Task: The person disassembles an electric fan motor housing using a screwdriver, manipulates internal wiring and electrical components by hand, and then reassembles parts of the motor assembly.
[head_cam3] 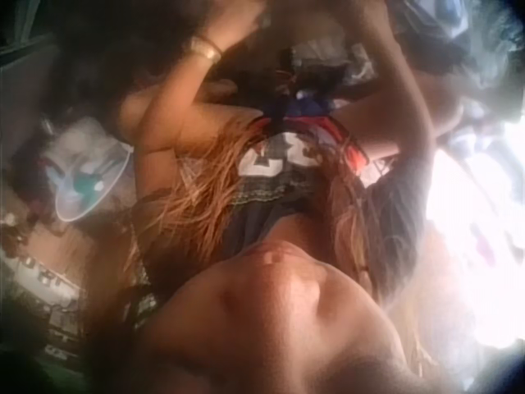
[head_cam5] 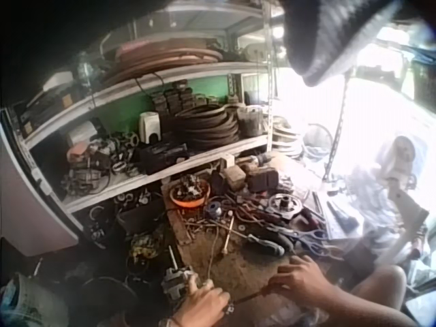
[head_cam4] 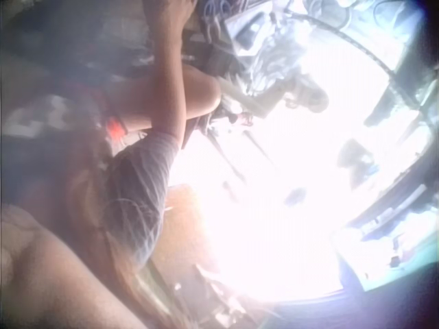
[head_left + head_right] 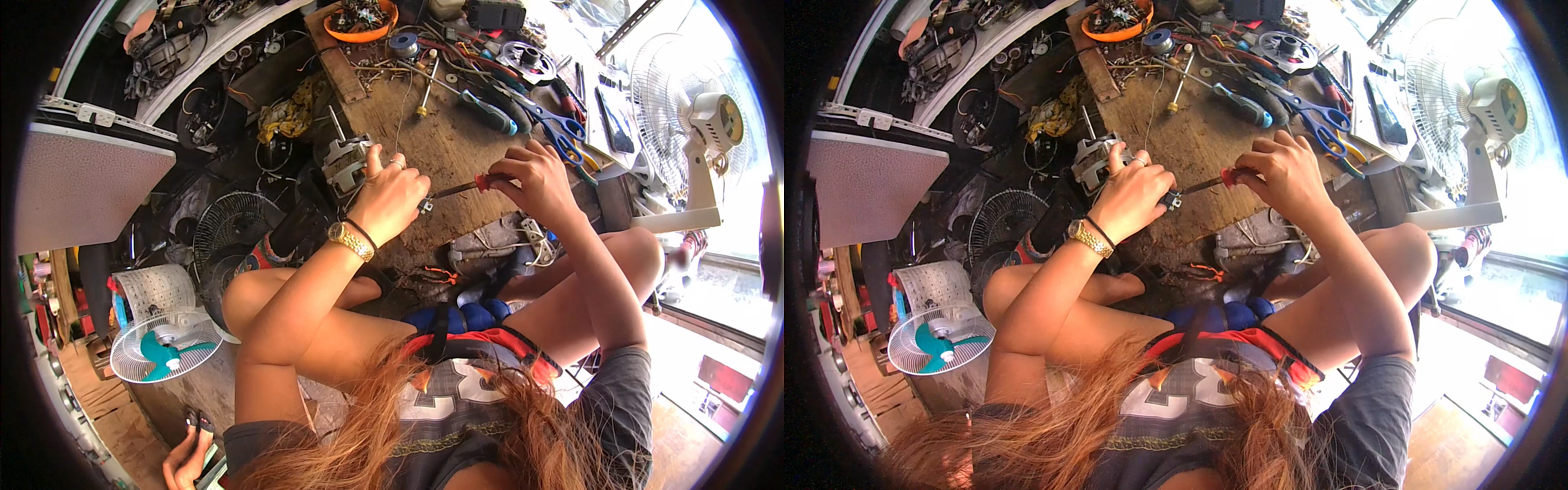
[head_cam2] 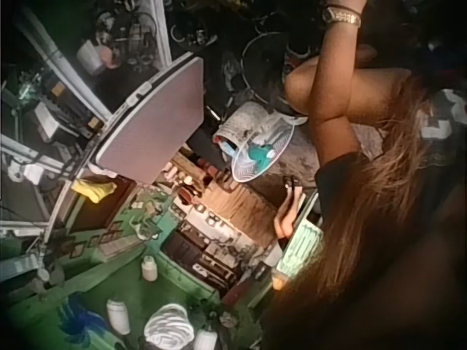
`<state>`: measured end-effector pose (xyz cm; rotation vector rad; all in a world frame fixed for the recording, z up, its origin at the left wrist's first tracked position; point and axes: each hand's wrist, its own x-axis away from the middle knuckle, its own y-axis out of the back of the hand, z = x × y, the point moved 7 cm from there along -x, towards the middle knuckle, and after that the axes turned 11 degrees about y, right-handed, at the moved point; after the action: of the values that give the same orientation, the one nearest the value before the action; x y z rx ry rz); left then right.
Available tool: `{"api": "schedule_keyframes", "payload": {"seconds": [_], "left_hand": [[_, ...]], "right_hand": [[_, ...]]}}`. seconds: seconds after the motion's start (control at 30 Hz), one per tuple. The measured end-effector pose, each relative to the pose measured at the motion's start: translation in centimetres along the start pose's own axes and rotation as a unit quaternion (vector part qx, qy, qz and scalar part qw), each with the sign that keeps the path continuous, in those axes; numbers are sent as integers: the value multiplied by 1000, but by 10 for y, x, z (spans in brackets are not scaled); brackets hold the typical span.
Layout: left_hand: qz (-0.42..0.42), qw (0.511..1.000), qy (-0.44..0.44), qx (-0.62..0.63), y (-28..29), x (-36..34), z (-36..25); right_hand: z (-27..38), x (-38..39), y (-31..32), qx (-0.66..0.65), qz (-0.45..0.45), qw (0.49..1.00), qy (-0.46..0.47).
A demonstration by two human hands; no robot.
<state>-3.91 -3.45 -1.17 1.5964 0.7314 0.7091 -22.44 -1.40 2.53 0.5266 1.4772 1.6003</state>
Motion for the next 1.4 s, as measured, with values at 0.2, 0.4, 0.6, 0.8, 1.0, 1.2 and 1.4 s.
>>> {"api": "schedule_keyframes", "payload": {"seconds": [0.2,0.4,0.6,0.8,1.0,1.2,1.4], "left_hand": [[2,1000,-1,-3,1,0,-1],[7,1000,0,-9,0,0,-1],[9,1000,-1,-5,1,0,-1],[6,1000,-2,-2,2,0,-2],[10,1000,0,0,3,0,-1],[8,1000,-2,-1,1,-1,-2],[6,1000,-3,-12,2,-1,-3]], "right_hand": [[0,0,0,2,1,1000,-1],[0,0,0,4,-2,1000,1],[0,1,-1,11,0,1000,2],[0,2,-3,9,-4,1000,2],[4,-1,1,9,-5,1000,2],[5,-3,2,21,0,1000,-3],[8,-5,5,27,3,1000,-2]]}}
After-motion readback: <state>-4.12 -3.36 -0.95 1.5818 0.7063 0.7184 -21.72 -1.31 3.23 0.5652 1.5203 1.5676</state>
